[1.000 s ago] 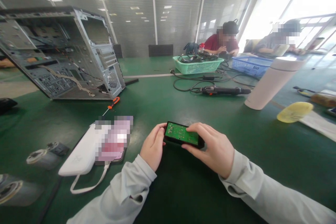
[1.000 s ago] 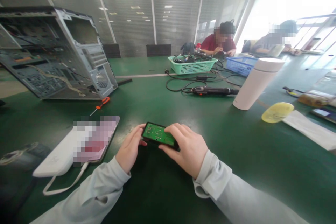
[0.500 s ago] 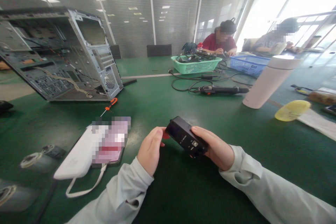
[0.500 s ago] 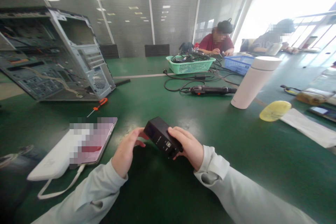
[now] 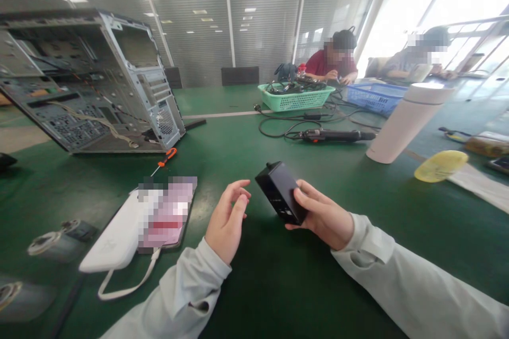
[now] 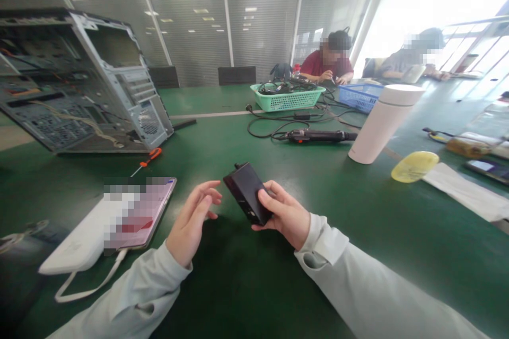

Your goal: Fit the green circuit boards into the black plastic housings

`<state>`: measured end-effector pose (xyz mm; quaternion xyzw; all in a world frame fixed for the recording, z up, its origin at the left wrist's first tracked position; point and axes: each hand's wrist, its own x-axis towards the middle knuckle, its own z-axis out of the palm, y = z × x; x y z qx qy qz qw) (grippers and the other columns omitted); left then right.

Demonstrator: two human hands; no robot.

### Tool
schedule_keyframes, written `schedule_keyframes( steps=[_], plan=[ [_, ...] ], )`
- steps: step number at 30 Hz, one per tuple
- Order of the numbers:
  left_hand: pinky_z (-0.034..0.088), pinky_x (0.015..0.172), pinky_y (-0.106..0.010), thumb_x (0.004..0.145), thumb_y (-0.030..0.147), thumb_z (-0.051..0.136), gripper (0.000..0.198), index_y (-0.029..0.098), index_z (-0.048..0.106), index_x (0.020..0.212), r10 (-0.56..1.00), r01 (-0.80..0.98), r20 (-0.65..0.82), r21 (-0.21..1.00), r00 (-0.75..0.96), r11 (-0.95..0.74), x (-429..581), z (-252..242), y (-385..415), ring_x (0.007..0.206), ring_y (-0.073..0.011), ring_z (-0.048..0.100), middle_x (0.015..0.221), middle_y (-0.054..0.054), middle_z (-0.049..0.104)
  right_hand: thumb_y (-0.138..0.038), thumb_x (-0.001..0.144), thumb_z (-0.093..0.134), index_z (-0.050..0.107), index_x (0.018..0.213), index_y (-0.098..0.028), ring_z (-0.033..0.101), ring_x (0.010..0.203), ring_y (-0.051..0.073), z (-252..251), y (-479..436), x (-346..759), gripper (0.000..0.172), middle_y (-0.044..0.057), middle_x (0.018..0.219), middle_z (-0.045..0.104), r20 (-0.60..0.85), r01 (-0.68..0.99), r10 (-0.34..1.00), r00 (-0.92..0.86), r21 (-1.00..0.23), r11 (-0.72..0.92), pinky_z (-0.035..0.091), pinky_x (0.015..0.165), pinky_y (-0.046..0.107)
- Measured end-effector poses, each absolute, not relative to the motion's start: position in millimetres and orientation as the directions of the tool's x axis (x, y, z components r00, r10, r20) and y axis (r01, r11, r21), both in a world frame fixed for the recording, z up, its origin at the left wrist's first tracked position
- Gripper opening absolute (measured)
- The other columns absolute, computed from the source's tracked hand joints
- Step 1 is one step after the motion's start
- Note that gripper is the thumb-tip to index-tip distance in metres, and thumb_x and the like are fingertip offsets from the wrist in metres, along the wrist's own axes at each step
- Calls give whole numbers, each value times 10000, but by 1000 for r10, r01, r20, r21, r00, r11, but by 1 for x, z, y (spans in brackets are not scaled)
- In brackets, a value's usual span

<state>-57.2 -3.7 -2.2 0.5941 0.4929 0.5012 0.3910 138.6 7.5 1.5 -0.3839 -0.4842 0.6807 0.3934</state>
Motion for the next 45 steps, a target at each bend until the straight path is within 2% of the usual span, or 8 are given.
schedule_keyframes(
  steps=[3,5,7,11,21,33,39,45],
  plan=[
    [490,645,-274,851,354,443,359,219,499,1179,958,194,286,939,9,-282,-58,-1,-4,912,-187,536,1044,-65,539,-413,794,613,468,1039,-186,505,850,166,-3,6,142,364,43,961,506,222,165,920,-323,-944,286,472,759,321],
    [496,692,-289,843,326,466,325,220,511,1147,940,243,338,909,46,-339,-58,0,-4,942,-189,539,1072,-67,536,-287,828,580,488,1081,-202,480,941,181,0,4,143,282,44,1019,516,467,411,813,-347,-704,579,430,841,339],
    [498,716,-293,826,282,497,253,209,541,1065,925,326,366,866,105,-379,-58,0,-4,958,-191,545,1057,-64,545,-218,849,555,469,1114,-219,459,999,189,4,2,143,278,38,1061,516,570,532,709,-415,-480,697,416,870,348],
    [510,708,-294,789,222,537,195,193,554,981,909,435,380,798,171,-416,-59,0,-3,954,-195,559,1033,-63,565,-190,853,546,431,1145,-206,446,1040,194,9,1,145,313,48,1090,512,585,568,664,-467,-377,732,424,885,348],
    [535,703,-302,784,265,579,176,205,567,950,904,419,356,802,236,-425,-59,1,-3,976,-204,575,1039,-64,581,-320,829,594,471,1133,-204,486,959,187,10,3,150,348,46,1041,516,513,603,705,-489,-386,699,449,817,339],
    [520,770,-335,827,240,535,175,198,544,996,851,430,474,735,228,-525,-58,6,-8,988,-210,582,1039,-77,616,-406,847,615,507,1111,-201,489,916,186,10,2,149,351,48,996,522,532,628,707,-466,-364,688,450,776,330],
    [486,790,-369,742,324,644,482,202,530,1194,748,629,564,450,351,-634,-61,11,-10,932,-238,556,1009,-86,592,-430,899,533,512,1094,-181,473,951,203,16,-2,147,317,75,1021,522,593,619,631,-500,-265,740,457,784,341],
    [470,734,-343,798,359,594,346,191,617,1099,687,702,582,258,435,-664,-61,12,-11,820,-217,544,879,-73,570,-439,904,525,421,1235,-189,468,980,207,17,0,148,427,78,1070,514,602,604,583,-546,-199,772,459,825,349]
  ],
)
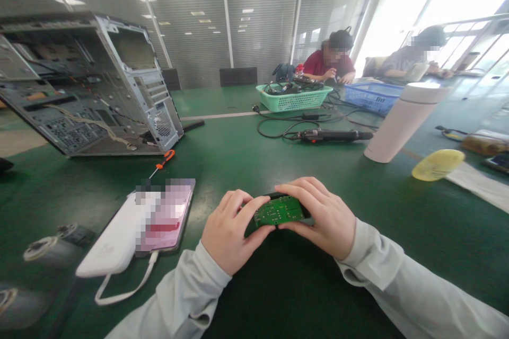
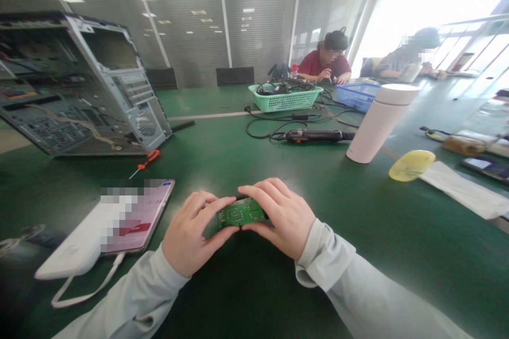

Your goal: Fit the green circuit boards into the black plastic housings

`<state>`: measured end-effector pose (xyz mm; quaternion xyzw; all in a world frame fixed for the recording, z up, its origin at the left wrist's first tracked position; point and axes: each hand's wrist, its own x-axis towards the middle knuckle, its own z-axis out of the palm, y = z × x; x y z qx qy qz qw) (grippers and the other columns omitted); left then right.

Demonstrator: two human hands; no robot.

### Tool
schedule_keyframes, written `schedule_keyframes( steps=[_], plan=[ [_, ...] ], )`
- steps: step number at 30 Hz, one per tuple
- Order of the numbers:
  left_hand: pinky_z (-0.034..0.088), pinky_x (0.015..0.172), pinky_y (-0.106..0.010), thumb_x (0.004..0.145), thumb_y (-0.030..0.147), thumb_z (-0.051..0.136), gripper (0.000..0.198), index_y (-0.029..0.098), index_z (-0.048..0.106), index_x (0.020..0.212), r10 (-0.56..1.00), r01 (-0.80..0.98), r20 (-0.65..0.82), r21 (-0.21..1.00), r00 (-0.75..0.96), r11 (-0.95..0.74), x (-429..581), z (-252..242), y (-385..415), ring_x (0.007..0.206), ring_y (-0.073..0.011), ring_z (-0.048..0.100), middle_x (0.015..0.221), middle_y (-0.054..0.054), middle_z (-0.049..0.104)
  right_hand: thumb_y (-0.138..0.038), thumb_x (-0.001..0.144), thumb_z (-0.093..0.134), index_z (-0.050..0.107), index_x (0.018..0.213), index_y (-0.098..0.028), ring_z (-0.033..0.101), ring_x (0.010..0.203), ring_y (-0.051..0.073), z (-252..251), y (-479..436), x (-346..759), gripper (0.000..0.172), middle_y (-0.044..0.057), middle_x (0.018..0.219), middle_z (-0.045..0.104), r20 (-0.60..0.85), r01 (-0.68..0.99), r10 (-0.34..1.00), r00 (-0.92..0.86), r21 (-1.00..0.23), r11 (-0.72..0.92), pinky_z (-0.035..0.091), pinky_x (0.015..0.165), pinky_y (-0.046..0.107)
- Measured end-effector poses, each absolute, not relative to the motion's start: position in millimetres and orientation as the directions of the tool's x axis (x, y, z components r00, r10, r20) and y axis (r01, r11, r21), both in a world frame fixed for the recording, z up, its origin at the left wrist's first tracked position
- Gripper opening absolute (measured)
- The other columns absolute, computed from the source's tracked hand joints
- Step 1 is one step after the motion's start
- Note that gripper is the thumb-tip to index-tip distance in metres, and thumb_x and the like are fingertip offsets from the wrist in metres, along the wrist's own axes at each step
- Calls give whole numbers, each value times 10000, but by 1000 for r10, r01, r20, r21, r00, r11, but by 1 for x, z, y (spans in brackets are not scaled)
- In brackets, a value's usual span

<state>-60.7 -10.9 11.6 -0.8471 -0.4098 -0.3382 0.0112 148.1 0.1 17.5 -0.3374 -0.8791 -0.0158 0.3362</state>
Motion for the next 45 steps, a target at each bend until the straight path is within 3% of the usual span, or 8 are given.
schedule_keyframes(
  steps=[6,11,18,26,33,38,41,45],
  plan=[
    [469,725,-318,775,327,601,327,176,602,1065,829,583,525,619,191,-527,-59,10,-10,832,-194,542,871,-50,539,-424,807,667,333,1326,-221,500,959,202,6,12,160,650,63,1067,522,575,630,697,-428,-363,686,476,816,353],
    [469,582,-261,782,426,542,317,158,592,944,995,-38,103,994,2,-103,-56,4,1,736,-164,561,838,-41,584,-372,752,717,371,1301,-235,530,950,199,-4,22,168,664,47,1029,532,483,659,788,-381,-456,598,467,852,374],
    [434,550,-274,777,388,420,375,122,645,917,908,-414,-242,829,342,377,-51,8,-1,561,-144,543,663,-42,596,-402,823,559,502,1179,-195,519,933,209,-4,20,164,416,61,980,544,449,697,812,-374,-442,565,447,825,396],
    [420,577,-285,745,363,404,409,116,647,963,891,-449,-255,791,376,416,-54,2,-1,602,-163,545,691,-68,628,-614,778,474,562,1067,-155,524,979,250,5,27,167,549,95,1036,574,206,500,974,-95,-836,225,401,909,442],
    [424,570,-291,745,365,413,390,125,617,975,901,-439,-243,808,359,393,-54,1,0,602,-164,548,701,-60,617,-655,844,342,553,1037,-118,597,700,171,3,13,152,609,118,884,607,-179,46,873,-453,-983,-178,497,577,266],
    [427,567,-291,746,351,410,351,139,623,928,905,-443,-263,804,334,396,-54,2,0,597,-162,545,693,-50,610,-444,959,319,517,1143,-172,600,761,88,8,5,145,383,72,1010,585,-271,-279,679,-682,-762,-585,490,650,162],
    [428,569,-295,748,340,402,350,135,633,912,905,-457,-278,792,323,406,-53,2,0,599,-167,548,690,-57,615,-546,980,200,501,1174,-187,600,864,87,8,4,143,507,77,1078,563,-248,-305,675,-695,-749,-588,495,707,161],
    [434,551,-284,765,326,382,374,113,644,927,904,-488,-292,767,313,417,-53,5,-1,592,-165,550,670,-64,613,-653,830,502,436,1224,-207,566,991,169,6,7,149,599,95,1135,532,-98,-260,810,-578,-919,-297,507,805,274]
  ],
)
